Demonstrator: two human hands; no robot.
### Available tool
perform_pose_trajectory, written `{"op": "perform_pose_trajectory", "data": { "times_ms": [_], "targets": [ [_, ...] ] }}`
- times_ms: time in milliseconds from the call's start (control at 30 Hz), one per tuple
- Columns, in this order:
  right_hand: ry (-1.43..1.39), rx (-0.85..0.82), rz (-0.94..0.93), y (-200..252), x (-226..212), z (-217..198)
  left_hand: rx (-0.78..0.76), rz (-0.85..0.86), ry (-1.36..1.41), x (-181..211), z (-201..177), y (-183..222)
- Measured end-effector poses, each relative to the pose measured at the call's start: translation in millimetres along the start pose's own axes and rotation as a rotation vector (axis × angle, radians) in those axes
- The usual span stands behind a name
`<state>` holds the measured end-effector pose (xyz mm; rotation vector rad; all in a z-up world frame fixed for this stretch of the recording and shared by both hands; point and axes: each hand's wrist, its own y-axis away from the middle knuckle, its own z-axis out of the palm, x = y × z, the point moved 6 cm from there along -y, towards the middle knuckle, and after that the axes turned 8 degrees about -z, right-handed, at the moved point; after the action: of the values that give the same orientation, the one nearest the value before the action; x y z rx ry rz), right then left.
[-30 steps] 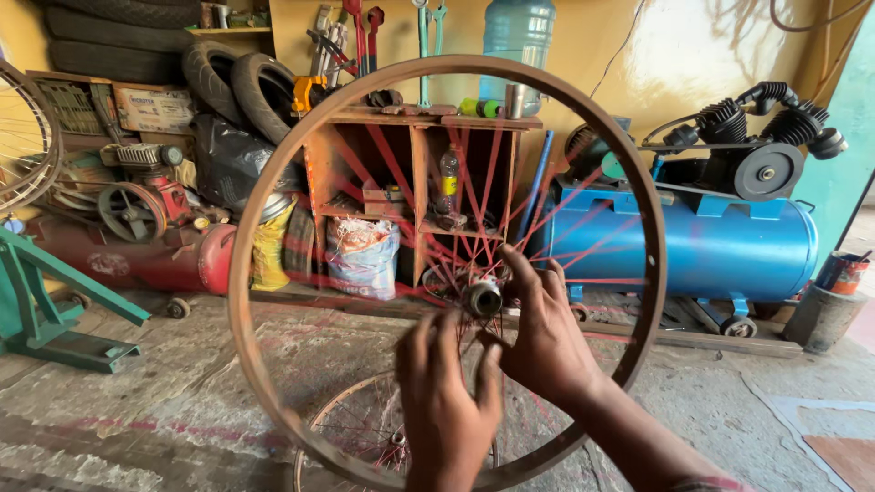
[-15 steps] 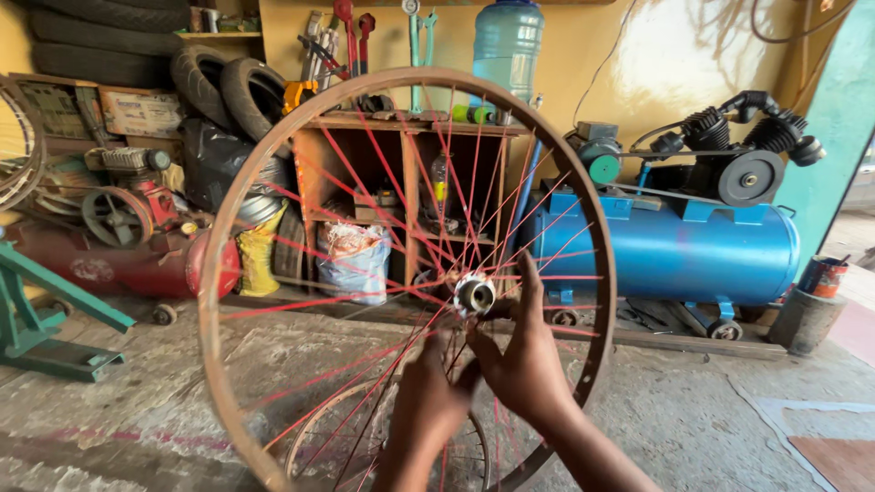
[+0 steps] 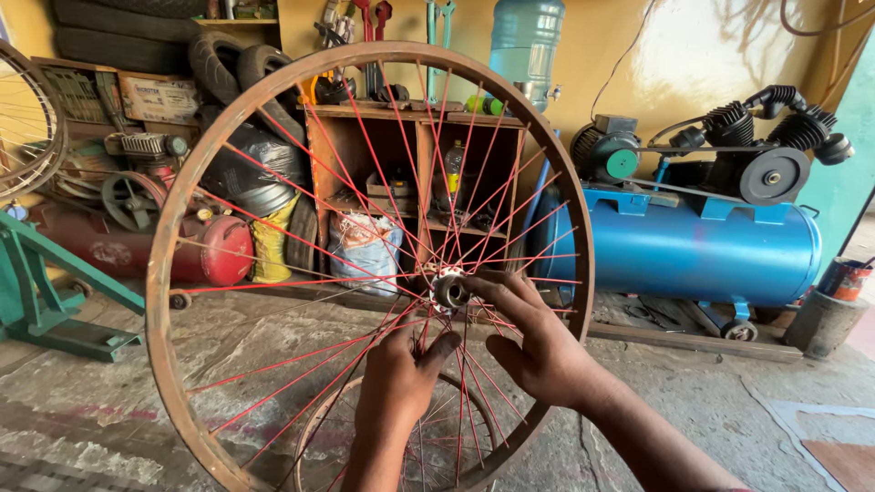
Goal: The person cleans and works on the hub and spokes of a bicycle wheel by hand, rotating the wheel and using a small cloth.
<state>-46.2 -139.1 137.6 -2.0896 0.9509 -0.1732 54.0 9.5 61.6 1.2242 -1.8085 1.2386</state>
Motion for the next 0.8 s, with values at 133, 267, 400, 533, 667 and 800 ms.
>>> {"op": "perform_pose_trajectory", "data": {
  "times_ms": [133, 267, 400, 533, 667, 800],
  "targets": [
    [0.053, 0.019, -0.084, 0.5, -4.5, 1.6, 0.026, 0.092, -0.002, 6.2, -1.7, 3.7],
    [0.182, -0.020, -0.082, 2.8, -3.2, 3.5, 0.068, 0.207, 0.031, 4.2, 0.6, 2.2],
    [0.309, -0.034, -0.139, 4.9, -4.9, 3.4, 0.042, 0.160, 0.017, -2.9, 4.9, 0.8],
    [0.577, -0.116, -0.210, 2.2, -11.5, 0.6, 0.063, 0.188, 0.026, 1.1, 1.8, 1.6],
    [0.856, -0.174, -0.409, -3.7, -24.1, -5.2, -0.006, 0.019, -0.098, -0.4, 0.9, 1.9],
    [0.841, -0.258, -0.474, -4.5, -22.9, -18.0, -0.101, -0.168, -0.184, -12.1, 7.2, 0.8]
  ]
}}
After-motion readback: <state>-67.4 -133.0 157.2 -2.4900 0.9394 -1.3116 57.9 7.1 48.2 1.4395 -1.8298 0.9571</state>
